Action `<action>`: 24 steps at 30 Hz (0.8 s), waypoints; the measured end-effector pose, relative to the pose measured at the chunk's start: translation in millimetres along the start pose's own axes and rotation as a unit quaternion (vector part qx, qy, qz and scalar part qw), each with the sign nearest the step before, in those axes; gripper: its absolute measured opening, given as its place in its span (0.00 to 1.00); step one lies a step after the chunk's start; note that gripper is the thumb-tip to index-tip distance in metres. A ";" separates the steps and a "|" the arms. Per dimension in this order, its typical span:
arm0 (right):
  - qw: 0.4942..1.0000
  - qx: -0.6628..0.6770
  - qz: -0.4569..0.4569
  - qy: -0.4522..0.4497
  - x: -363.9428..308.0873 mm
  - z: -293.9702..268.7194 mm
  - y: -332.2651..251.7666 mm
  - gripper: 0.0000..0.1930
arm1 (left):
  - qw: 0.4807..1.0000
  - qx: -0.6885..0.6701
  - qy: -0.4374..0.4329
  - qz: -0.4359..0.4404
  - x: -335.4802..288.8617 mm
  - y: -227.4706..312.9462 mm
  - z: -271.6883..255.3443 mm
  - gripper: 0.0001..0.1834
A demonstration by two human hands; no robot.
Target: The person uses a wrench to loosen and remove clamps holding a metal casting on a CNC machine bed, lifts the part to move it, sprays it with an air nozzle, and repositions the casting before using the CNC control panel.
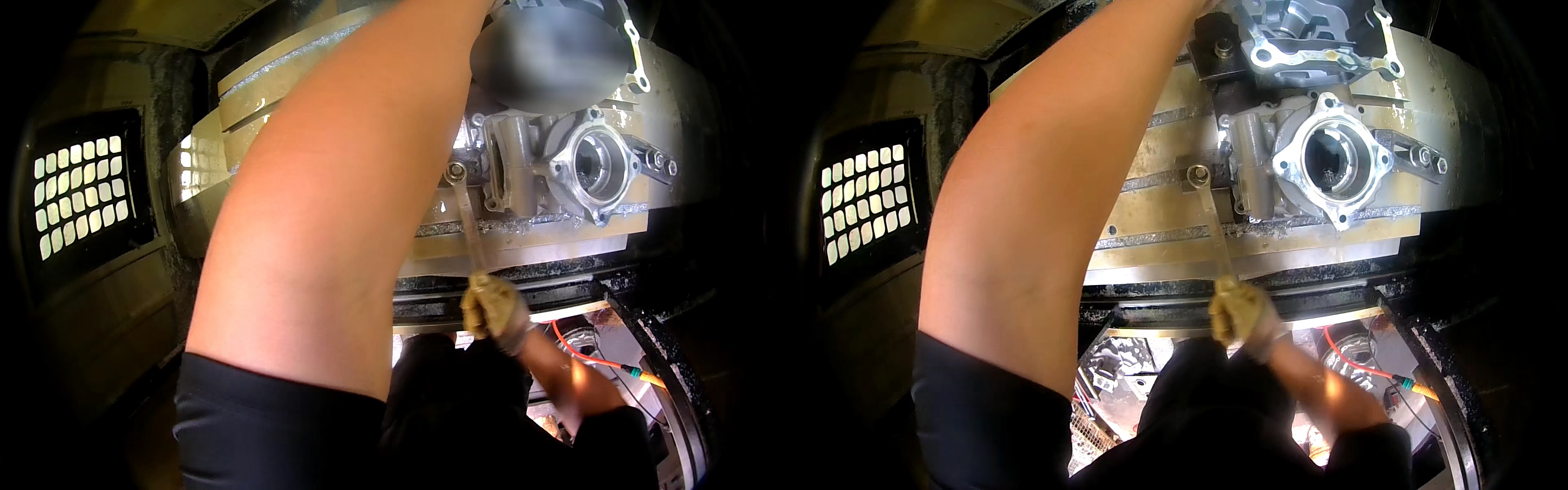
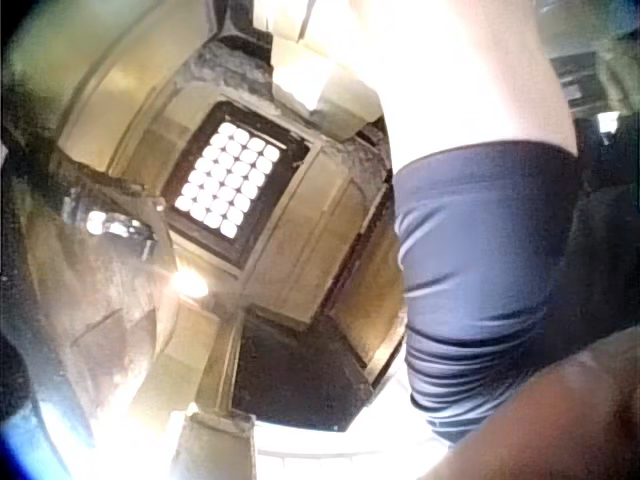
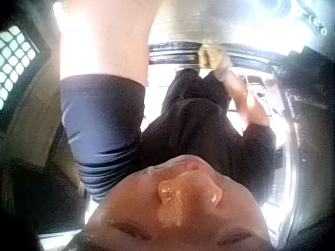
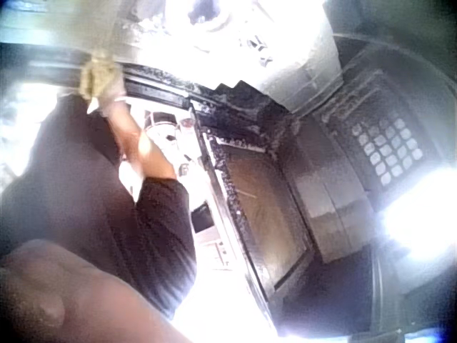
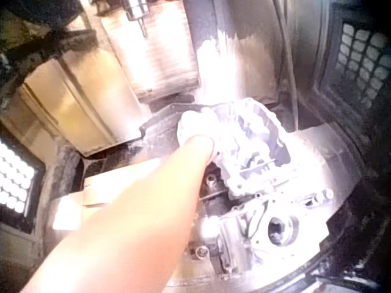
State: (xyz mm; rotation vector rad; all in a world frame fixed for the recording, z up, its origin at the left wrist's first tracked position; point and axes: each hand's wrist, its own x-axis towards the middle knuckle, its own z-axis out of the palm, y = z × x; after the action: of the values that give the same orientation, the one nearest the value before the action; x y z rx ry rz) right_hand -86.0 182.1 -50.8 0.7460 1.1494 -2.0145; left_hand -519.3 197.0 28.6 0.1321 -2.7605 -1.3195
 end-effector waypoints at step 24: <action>0.993 -0.008 0.107 -0.052 -18.3 -73.4 -87.1 0.18 | 0.996 0.023 -0.065 0.059 -0.6 3.4 -12.1 0.26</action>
State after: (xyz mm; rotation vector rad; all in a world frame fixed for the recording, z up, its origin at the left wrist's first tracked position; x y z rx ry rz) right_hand -133.7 284.5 -26.9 0.7145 0.9809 -1.8420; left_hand -517.6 189.9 38.8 -0.1156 -2.8556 -1.2804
